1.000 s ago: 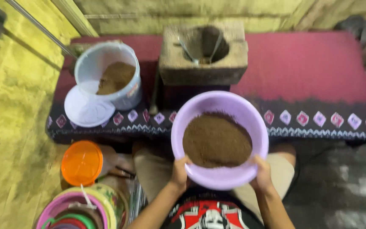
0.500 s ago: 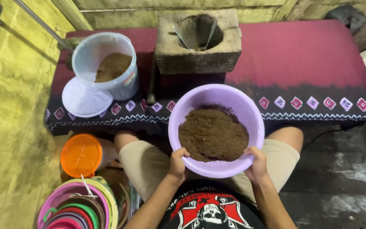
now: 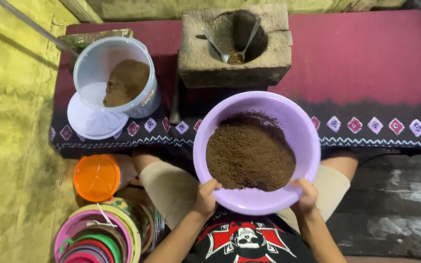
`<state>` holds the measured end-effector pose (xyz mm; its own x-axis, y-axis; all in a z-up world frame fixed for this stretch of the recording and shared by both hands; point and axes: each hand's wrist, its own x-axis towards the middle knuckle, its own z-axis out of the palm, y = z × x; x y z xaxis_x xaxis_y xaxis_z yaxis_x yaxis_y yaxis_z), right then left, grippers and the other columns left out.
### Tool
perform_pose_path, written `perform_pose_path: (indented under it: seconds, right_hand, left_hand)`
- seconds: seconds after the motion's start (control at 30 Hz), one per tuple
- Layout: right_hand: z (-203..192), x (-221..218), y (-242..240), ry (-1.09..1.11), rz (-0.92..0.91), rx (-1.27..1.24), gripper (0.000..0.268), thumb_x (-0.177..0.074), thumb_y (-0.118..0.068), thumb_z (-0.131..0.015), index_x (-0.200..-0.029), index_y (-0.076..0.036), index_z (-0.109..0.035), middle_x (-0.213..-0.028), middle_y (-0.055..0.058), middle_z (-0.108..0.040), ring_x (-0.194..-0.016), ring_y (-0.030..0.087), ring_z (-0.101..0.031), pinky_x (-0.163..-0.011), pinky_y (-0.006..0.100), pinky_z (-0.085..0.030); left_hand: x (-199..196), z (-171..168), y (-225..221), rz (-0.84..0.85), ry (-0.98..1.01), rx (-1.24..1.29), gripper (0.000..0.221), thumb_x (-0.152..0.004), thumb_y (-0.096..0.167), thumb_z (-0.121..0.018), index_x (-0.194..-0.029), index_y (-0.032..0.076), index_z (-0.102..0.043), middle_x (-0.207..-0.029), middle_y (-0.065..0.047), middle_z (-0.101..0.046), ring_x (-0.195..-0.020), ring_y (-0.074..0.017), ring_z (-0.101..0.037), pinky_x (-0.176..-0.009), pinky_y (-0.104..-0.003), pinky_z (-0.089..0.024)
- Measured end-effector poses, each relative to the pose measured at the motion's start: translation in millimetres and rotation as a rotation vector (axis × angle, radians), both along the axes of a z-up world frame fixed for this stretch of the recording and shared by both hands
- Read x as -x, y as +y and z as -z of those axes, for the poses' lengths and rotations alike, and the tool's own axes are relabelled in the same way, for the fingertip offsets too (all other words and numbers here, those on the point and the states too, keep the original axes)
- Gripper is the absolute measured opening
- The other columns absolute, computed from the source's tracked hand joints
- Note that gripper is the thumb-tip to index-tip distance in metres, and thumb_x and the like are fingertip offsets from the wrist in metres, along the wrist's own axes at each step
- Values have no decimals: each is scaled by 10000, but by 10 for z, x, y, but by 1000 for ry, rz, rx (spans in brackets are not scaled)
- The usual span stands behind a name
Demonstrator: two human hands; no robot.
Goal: Sifting through granular material in a bowl to remove small debris or specific particles by hand.
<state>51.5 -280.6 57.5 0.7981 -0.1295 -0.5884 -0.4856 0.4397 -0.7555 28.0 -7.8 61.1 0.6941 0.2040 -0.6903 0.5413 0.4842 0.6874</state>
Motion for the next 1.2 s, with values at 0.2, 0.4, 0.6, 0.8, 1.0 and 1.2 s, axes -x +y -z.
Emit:
perform_pose_path:
  seconds: [0.2,0.4,0.6,0.8,1.0,1.2]
  right_hand:
    - [447,25,-297,-99,-99,-28,623,-731,-73,-537,-1304,151,-445,-1017,213,-504,-836,274,-509,-706,350,-433]
    - [18,-299,81,-425,-85,191,271,-722,-162,-558,-576,-111,-336,-495,24,-305,-430,121,-263,-513,240,-263]
    - [1564,53,-541,-815,-223,957,242,-799,-364,-869,-737,-162,-753,-564,-24,-634,-514,221,-622,-576,280,-474]
    - [153,-107,-73,-64,-15,-55,728,-684,-110,-494,-1370,125,-430,-1132,228,-529,-951,297,-503,-808,342,-440]
    - [148,-197,-53,-234,23,-86,77,-865,-120,-600,-799,-119,-559,-588,19,-482,-472,88,-412,-550,244,-333]
    - [-39,-384,15,86,29,-28,466,-728,-106,-513,-1152,88,-527,-950,172,-521,-794,246,-510,-700,345,-446]
  left_hand:
    - [-47,149,59,-40,44,40,271,-588,82,-656,-838,25,-570,-699,-73,-475,-677,-224,-473,-612,-349,-384]
    - [-326,407,16,-60,-36,18,242,-607,122,-631,-825,68,-540,-716,-44,-464,-679,-175,-449,-628,-308,-377]
    - [-163,369,32,16,-5,-50,235,-641,52,-671,-845,-62,-649,-717,-132,-531,-692,-249,-515,-667,-361,-424]
    - [-76,423,66,-5,59,4,298,-584,37,-663,-866,-58,-647,-726,-122,-496,-693,-250,-493,-654,-367,-447]
    - [-102,387,23,-61,13,-49,321,-631,35,-661,-923,-78,-589,-820,-161,-497,-808,-285,-486,-770,-417,-426]
    - [-224,344,-11,-46,-53,-4,307,-607,83,-649,-896,19,-566,-777,-75,-479,-760,-218,-474,-712,-374,-418]
